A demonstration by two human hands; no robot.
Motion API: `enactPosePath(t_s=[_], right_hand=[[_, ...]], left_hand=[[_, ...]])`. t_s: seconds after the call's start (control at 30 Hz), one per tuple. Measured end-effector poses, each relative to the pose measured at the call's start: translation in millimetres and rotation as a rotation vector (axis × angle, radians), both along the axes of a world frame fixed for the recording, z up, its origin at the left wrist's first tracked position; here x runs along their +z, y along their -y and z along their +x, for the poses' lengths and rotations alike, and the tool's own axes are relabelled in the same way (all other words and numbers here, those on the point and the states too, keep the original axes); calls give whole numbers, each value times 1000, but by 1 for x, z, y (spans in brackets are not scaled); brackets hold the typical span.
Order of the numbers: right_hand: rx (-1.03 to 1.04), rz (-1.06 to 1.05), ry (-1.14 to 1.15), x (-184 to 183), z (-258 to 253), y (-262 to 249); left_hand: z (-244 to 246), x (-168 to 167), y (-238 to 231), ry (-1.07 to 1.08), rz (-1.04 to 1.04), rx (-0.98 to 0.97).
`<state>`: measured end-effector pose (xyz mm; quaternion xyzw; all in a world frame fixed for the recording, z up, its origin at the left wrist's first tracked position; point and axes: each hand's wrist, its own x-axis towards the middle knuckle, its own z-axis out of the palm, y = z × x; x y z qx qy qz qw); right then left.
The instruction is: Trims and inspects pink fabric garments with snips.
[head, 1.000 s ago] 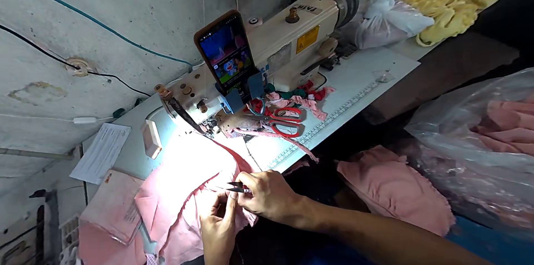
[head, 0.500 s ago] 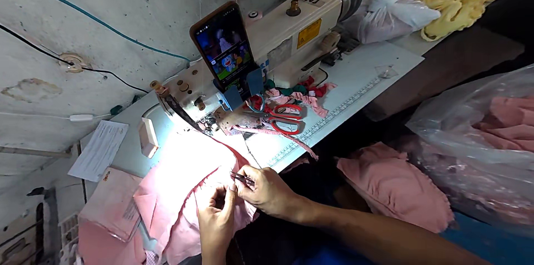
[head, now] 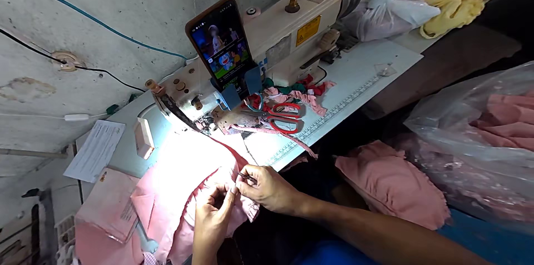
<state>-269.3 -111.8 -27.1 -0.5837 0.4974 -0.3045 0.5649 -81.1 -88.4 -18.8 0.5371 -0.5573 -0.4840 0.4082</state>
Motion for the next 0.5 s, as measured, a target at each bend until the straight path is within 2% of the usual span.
enactPosePath(t_s=[0.1, 0.23, 0.3, 0.4, 0.5], right_hand=[[11, 132, 202, -7, -2, 2], [-88, 52, 81, 4, -2, -2], [-125, 65, 180, 20, -6, -6], [-85, 342, 480, 41, -12, -14], [-8, 460, 522, 43, -18, -17]], left_hand=[[1, -1, -1, -62, 34, -26], [-3, 0, 5, -77, 45, 14], [-5, 2, 9, -80, 29, 33], [-7, 7, 6, -31, 88, 90], [-10, 13, 3, -20, 120, 122]])
